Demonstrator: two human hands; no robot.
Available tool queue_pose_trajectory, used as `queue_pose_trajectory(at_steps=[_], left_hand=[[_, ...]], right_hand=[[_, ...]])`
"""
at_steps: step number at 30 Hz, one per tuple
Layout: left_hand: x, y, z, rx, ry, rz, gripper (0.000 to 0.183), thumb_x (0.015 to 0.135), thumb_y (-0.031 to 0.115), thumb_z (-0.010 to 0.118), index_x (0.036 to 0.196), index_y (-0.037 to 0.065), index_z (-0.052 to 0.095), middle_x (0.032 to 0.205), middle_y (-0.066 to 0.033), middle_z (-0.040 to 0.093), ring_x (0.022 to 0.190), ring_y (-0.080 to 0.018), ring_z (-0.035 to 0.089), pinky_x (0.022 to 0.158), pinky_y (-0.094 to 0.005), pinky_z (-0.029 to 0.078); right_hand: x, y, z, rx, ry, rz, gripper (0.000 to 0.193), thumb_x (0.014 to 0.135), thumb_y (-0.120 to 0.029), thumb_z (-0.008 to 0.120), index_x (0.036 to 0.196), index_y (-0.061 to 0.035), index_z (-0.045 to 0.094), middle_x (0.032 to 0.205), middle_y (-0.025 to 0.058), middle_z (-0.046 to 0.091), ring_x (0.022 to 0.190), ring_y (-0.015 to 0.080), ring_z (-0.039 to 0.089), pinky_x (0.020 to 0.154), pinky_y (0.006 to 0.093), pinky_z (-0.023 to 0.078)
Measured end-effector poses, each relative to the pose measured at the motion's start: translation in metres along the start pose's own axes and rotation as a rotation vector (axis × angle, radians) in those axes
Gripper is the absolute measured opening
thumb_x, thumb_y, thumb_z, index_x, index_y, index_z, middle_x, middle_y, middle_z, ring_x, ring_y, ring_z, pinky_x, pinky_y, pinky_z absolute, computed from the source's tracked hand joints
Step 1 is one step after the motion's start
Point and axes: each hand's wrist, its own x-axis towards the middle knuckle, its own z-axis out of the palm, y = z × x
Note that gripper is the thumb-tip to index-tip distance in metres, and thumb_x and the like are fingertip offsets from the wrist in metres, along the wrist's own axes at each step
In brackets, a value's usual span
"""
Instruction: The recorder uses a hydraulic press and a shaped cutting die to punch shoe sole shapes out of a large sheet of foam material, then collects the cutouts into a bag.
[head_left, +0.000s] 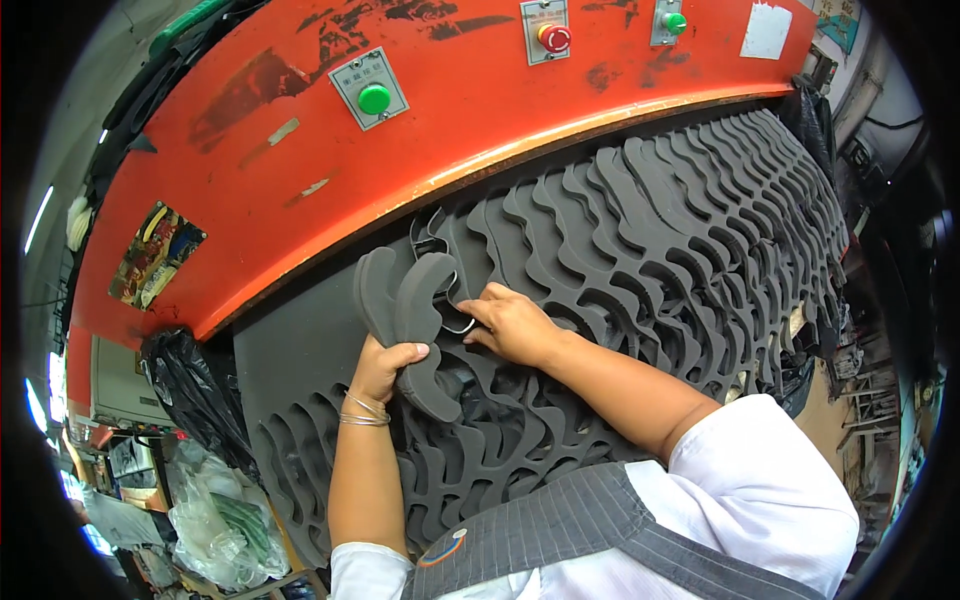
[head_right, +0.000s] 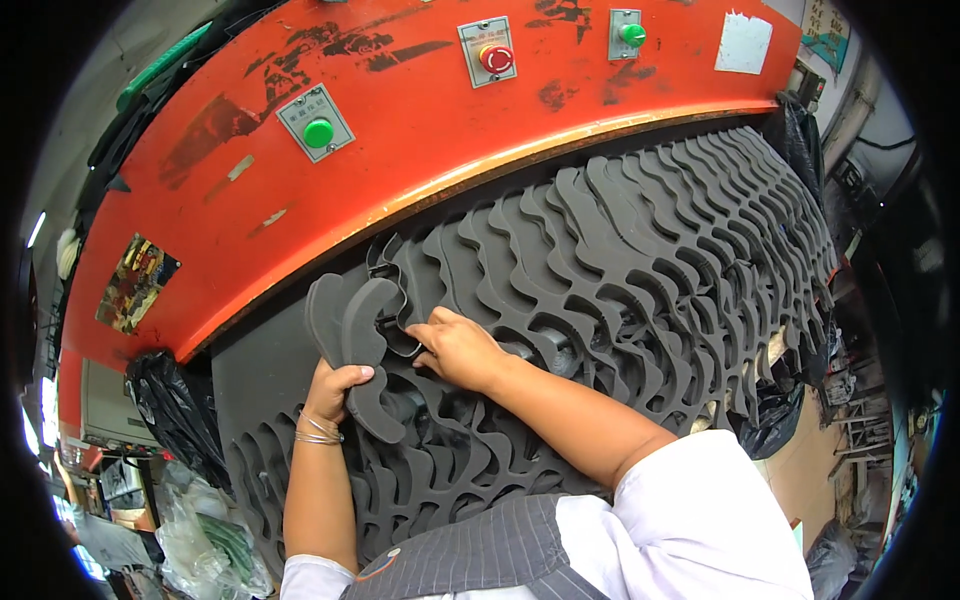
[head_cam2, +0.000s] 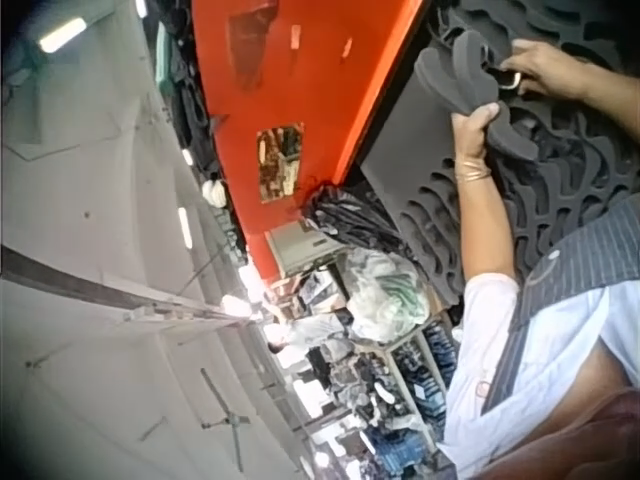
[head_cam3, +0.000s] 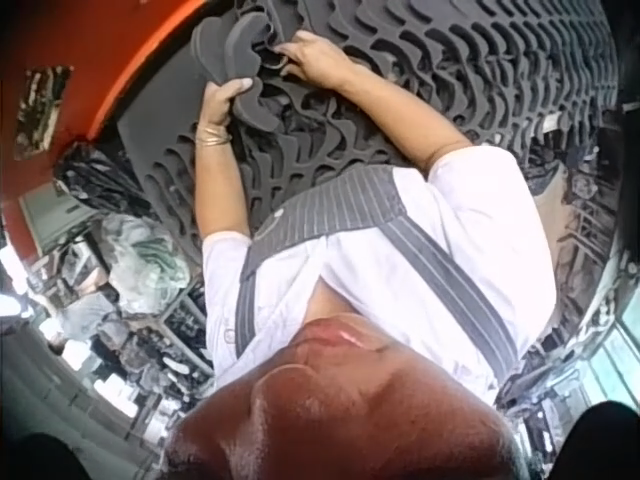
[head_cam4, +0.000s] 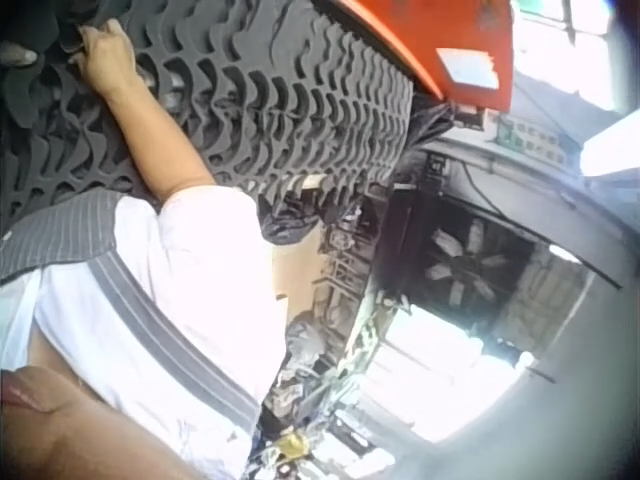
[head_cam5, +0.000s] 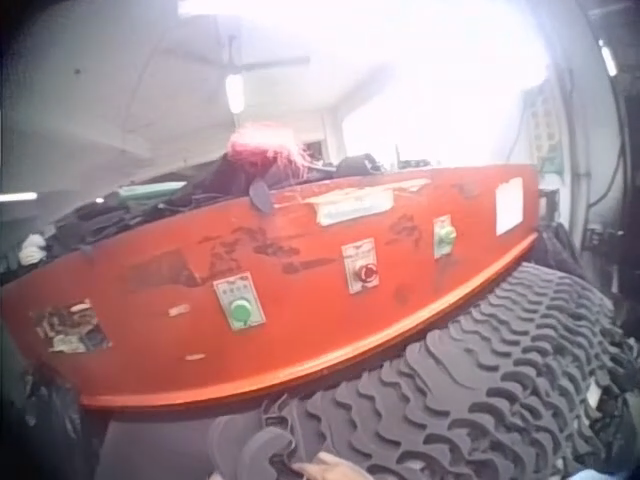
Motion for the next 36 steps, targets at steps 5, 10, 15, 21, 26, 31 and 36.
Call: queue_pose_trajectory(at_steps=[5,10,15,21,26,31,36], left_hand=[[-0.001,0.007,-0.001,0.035,-0.032,-0.056,0.055,0.066,0.005,0.067,0.119,-0.002,0.054,0.108,-0.0062,0.060,0.096,-0.0191,0.058,0.088,-0.0307,0.046],[-0.016,-0.001,0.014,0.119,-0.086,0.026,0.054,0.067,0.005,0.069,0.119,-0.002,0.054,0.106,-0.0056,0.060,0.097,-0.0171,0.057,0.088,-0.0296,0.046],[-0.056,0.001,0.040,0.187,0.174,0.270,0.045,0.070,0.004,0.067,0.113,-0.002,0.056,0.102,-0.0071,0.061,0.086,-0.0146,0.060,0.078,-0.0263,0.048],[-0.097,0.096,0.114,0.292,0.156,0.760,0.033,0.072,0.004,0.070,0.104,0.000,0.062,0.093,-0.0049,0.065,0.086,-0.0145,0.062,0.078,-0.0298,0.049],[-0.064,0.143,0.141,0.632,0.263,0.747,0.029,0.068,0.012,0.067,0.095,0.002,0.062,0.075,-0.0097,0.066,0.070,-0.0185,0.066,0.068,-0.0309,0.051],[-0.092,0.142,0.127,0.520,0.159,0.612,0.032,0.067,0.010,0.067,0.098,0.002,0.062,0.080,-0.0075,0.068,0.073,-0.0169,0.066,0.071,-0.0308,0.051],[-0.181,0.124,0.091,0.164,0.248,0.397,0.039,0.071,0.005,0.068,0.108,-0.001,0.059,0.102,-0.0053,0.064,0.092,-0.0157,0.059,0.083,-0.0312,0.048]], right_hand=[[0.001,-0.002,0.000,-0.009,0.013,-0.044,0.045,0.071,-0.020,0.077,0.109,-0.0005,0.062,0.084,0.0115,0.061,0.086,0.0281,0.058,0.077,0.0352,0.049],[-0.020,-0.017,-0.003,-0.085,0.065,-0.019,0.040,0.072,-0.019,0.074,0.106,-0.0029,0.062,0.085,0.0126,0.064,0.089,0.0272,0.058,0.078,0.0361,0.049],[-0.031,-0.031,-0.044,0.100,0.218,0.084,0.058,0.070,-0.030,0.079,0.119,-0.0052,0.059,0.112,0.0198,0.061,0.107,0.0348,0.057,0.092,0.0415,0.046],[0.013,-0.006,-0.272,-0.138,1.410,-0.154,0.040,0.094,-0.028,0.058,0.117,0.0051,0.056,0.117,0.0153,0.054,0.108,0.0260,0.053,0.097,0.0364,0.041],[0.010,0.058,-0.362,-0.448,1.441,0.214,0.074,0.097,-0.052,0.037,0.140,0.0078,0.031,0.148,0.0287,0.024,0.139,0.0387,0.020,0.113,0.0442,0.016],[-0.021,0.041,-0.357,-0.312,1.206,0.294,0.082,0.094,-0.057,0.039,0.145,0.0048,0.020,0.152,0.0281,0.012,0.143,0.0380,0.010,0.115,0.0449,0.011],[-0.066,-0.034,-0.277,-0.335,0.930,0.117,0.060,0.088,-0.025,0.065,0.138,-0.0014,0.042,0.146,0.0212,0.032,0.136,0.0333,0.031,0.110,0.0433,0.024]])
